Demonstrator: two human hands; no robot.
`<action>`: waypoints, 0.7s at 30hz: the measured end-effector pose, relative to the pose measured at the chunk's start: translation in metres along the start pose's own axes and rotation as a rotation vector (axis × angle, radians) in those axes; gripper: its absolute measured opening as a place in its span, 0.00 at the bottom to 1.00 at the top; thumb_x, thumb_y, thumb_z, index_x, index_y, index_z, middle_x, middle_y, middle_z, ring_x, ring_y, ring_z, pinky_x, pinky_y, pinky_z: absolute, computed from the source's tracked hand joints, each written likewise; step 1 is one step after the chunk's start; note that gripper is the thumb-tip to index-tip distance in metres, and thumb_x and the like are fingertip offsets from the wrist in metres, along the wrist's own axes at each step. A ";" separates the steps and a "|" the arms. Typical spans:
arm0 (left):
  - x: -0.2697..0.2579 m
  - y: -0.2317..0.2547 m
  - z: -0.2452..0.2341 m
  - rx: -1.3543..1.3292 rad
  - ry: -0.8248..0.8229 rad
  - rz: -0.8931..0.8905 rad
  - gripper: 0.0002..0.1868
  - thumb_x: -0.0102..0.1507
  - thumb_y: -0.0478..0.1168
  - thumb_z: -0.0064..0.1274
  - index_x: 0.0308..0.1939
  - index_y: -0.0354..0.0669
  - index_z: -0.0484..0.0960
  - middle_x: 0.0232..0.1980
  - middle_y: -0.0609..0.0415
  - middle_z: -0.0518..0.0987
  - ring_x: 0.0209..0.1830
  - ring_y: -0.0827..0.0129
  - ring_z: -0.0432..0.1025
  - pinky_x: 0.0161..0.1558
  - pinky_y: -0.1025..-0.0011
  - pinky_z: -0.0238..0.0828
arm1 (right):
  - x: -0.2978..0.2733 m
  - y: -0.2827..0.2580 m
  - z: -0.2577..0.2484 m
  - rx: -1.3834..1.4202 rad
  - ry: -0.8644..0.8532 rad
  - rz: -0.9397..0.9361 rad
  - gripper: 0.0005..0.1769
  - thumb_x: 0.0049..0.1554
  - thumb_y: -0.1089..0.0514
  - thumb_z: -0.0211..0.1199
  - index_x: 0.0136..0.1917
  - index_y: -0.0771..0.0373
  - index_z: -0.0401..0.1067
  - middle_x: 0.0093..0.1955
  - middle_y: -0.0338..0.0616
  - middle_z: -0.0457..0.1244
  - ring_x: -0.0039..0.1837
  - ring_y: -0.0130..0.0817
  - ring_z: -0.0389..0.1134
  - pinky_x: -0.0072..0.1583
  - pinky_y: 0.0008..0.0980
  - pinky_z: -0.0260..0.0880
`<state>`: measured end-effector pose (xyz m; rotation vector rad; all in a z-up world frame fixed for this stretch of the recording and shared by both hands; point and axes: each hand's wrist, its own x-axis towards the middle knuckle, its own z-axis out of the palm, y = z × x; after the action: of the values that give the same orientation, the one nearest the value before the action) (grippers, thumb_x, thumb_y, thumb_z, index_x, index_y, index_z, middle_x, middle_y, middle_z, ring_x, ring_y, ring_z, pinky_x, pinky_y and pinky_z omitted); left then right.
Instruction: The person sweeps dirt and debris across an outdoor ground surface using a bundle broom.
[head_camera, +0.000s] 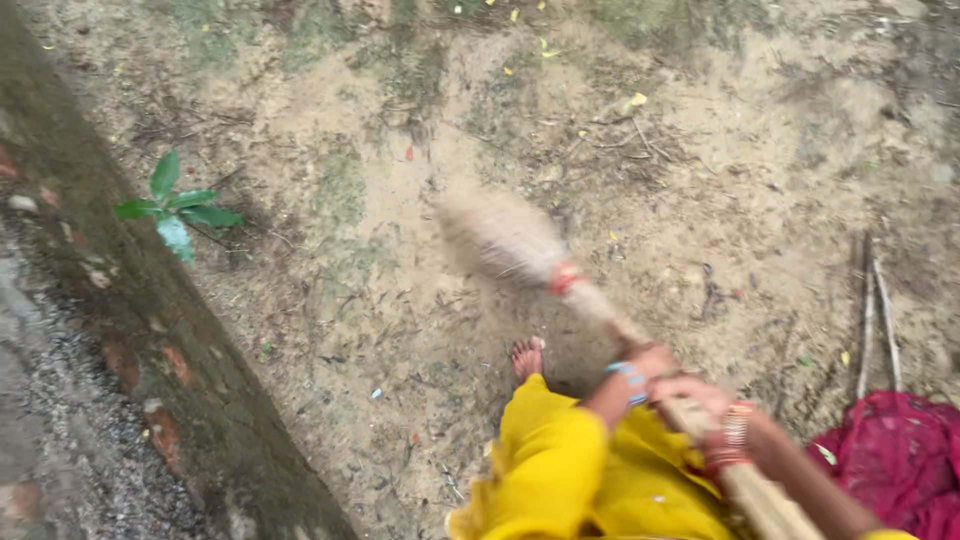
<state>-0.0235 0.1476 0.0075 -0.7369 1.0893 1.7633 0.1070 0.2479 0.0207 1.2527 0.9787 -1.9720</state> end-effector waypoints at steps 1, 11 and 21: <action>0.007 -0.001 0.016 0.019 -0.043 0.010 0.23 0.59 0.33 0.50 0.57 0.48 0.62 0.46 0.42 0.80 0.37 0.56 0.79 0.37 0.58 0.83 | -0.014 -0.005 -0.015 0.017 0.272 0.016 0.16 0.45 0.51 0.66 0.45 0.62 0.75 0.32 0.43 0.67 0.29 0.34 0.65 0.32 0.37 0.66; 0.037 0.042 0.033 0.001 -0.242 0.008 0.36 0.54 0.25 0.47 0.65 0.41 0.54 0.52 0.38 0.81 0.39 0.57 0.82 0.38 0.62 0.86 | 0.024 -0.087 0.002 -0.086 -0.073 -0.119 0.18 0.50 0.58 0.73 0.51 0.54 0.70 0.35 0.49 0.68 0.30 0.37 0.67 0.32 0.36 0.69; 0.012 0.110 -0.139 -0.152 0.137 -0.133 0.20 0.62 0.35 0.52 0.57 0.43 0.67 0.40 0.40 0.80 0.31 0.50 0.77 0.31 0.53 0.79 | 0.064 -0.089 0.191 -0.245 -0.329 0.260 0.18 0.50 0.49 0.72 0.44 0.64 0.74 0.35 0.48 0.68 0.32 0.36 0.69 0.36 0.36 0.72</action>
<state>-0.1250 0.0052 -0.0233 -1.0136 0.9792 1.7155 -0.0790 0.1318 0.0392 0.8401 0.8169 -1.7256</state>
